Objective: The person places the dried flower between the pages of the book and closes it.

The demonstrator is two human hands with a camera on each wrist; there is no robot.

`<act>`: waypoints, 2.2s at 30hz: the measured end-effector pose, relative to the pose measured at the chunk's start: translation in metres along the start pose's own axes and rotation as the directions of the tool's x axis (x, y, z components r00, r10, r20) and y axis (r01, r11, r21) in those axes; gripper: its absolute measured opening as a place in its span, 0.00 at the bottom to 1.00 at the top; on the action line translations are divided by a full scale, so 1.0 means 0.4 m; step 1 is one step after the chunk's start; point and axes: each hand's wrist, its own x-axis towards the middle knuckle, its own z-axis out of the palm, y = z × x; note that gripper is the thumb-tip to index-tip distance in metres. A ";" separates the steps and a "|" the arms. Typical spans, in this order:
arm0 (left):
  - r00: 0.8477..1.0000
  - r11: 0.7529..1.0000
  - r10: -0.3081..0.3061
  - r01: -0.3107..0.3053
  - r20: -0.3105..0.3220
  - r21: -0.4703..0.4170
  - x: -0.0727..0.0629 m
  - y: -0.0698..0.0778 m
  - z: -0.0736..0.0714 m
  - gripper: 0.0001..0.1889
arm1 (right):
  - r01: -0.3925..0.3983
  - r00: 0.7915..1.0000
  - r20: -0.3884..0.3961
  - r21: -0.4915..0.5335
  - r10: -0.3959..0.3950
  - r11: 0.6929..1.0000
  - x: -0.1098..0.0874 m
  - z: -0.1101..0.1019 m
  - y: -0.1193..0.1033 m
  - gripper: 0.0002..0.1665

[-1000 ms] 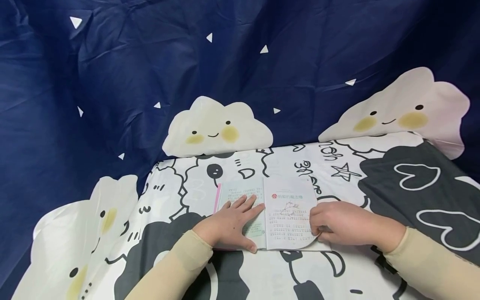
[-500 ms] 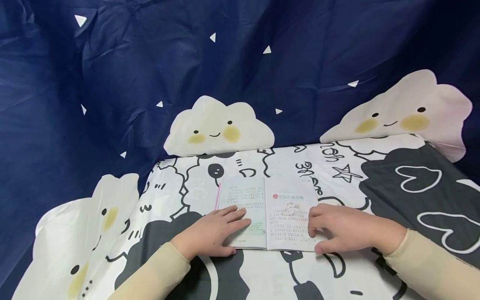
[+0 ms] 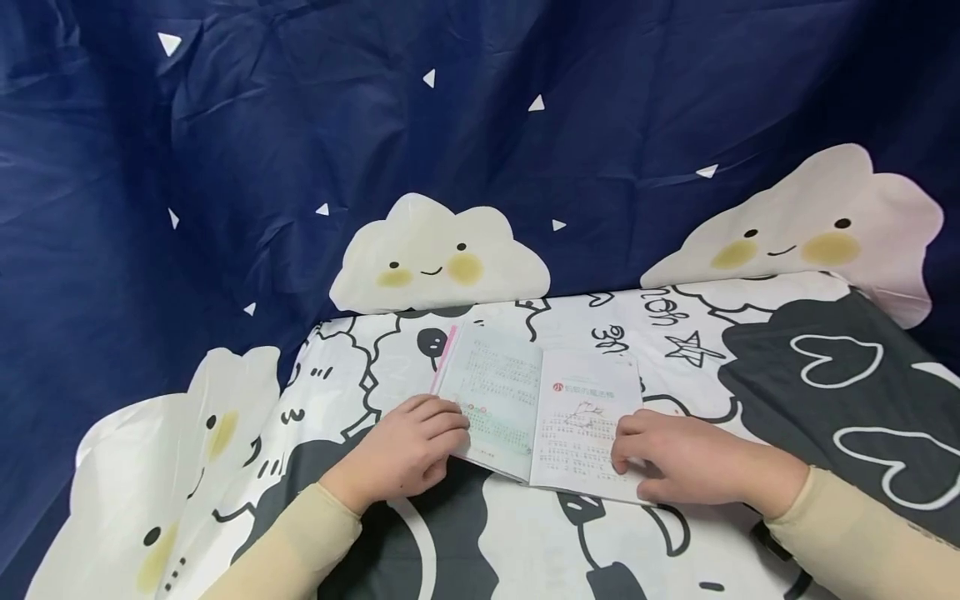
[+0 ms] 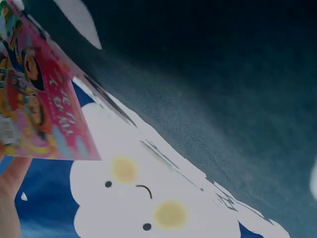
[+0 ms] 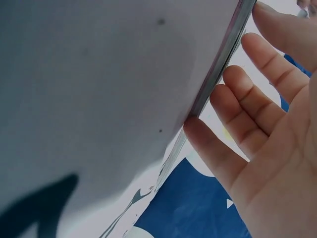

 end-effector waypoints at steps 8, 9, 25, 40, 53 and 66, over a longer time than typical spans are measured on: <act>0.956 1.000 0.024 -0.019 -0.291 0.022 0.051 -0.022 -0.043 0.12 | -0.051 0.999 -0.012 0.017 0.051 0.999 -0.007 0.002 0.006 0.21; 0.954 0.999 0.034 -0.027 -0.297 0.028 0.059 -0.019 -0.047 0.11 | -0.075 0.997 -0.005 0.024 0.075 0.997 -0.009 0.000 0.007 0.22; 0.968 0.998 -0.037 0.022 -0.247 -0.063 0.154 0.033 -0.031 0.12 | -0.361 0.926 0.130 0.046 0.353 0.931 -0.024 -0.016 0.022 0.51; 0.944 0.930 -0.166 0.246 0.286 -0.273 0.227 0.082 0.086 0.46 | -0.356 0.935 0.083 0.197 0.346 0.914 -0.034 -0.021 0.052 0.53; 0.737 0.921 -0.214 0.371 0.641 -0.119 0.230 0.109 0.123 0.43 | -0.391 0.921 0.090 0.216 0.380 0.895 -0.018 -0.027 0.087 0.42; 0.800 0.942 -0.132 0.284 0.585 -0.176 0.229 0.117 0.116 0.36 | -0.456 0.887 0.193 0.237 0.419 0.858 0.042 -0.030 0.143 0.40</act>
